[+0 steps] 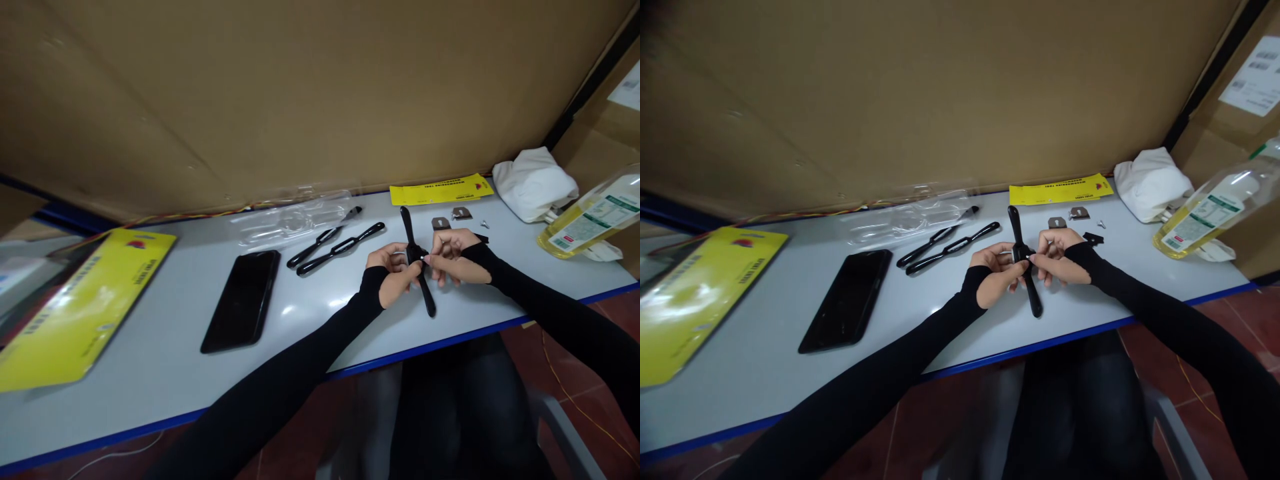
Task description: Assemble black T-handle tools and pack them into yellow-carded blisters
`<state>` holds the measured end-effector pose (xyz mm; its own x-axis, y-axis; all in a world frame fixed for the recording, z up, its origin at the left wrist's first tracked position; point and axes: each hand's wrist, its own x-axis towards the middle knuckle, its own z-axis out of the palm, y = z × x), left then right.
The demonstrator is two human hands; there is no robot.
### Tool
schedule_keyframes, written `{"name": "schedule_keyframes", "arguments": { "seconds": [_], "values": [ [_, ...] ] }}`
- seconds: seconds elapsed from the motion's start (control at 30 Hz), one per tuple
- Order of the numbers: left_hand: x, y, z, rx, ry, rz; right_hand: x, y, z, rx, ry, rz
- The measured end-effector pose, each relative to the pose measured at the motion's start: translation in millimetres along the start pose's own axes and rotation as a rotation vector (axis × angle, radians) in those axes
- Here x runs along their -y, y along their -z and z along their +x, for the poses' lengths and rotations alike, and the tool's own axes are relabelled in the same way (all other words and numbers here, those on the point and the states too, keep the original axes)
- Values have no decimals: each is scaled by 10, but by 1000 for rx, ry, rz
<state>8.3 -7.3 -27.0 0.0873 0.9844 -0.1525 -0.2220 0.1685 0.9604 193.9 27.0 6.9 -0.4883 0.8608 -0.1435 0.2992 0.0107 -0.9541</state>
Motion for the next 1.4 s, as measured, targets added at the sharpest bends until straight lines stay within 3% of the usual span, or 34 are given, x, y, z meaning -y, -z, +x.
{"name": "schedule_keyframes", "arguments": {
  "seconds": [0.1, 0.23, 0.37, 0.47, 0.67, 0.9, 1.1, 1.4],
  "values": [
    [-11, -9, -14, -5, 2, 3, -52, -6, 18, -11, 76, -16],
    [-29, -19, -17, -9, 27, 3, -100, 11, 19, -132, 330, -137],
    [-20, -16, -6, 1, 19, 5, -105, 32, 10, -79, 435, -207],
    [2, -8, 1, 13, 11, 12, -106, 34, 9, -72, 380, -199],
    [8, -3, -12, 43, 26, 27, -59, 29, 3, -49, 116, -4],
    [-19, -16, -19, 25, 25, 13, -35, 49, 17, -84, 110, -12],
    [-46, -11, -4, 0, 20, -29, -85, 11, 0, -212, 331, -282],
    [-47, 8, 12, 1, 8, -29, -165, 29, -4, -205, 617, -480]
  ]
}}
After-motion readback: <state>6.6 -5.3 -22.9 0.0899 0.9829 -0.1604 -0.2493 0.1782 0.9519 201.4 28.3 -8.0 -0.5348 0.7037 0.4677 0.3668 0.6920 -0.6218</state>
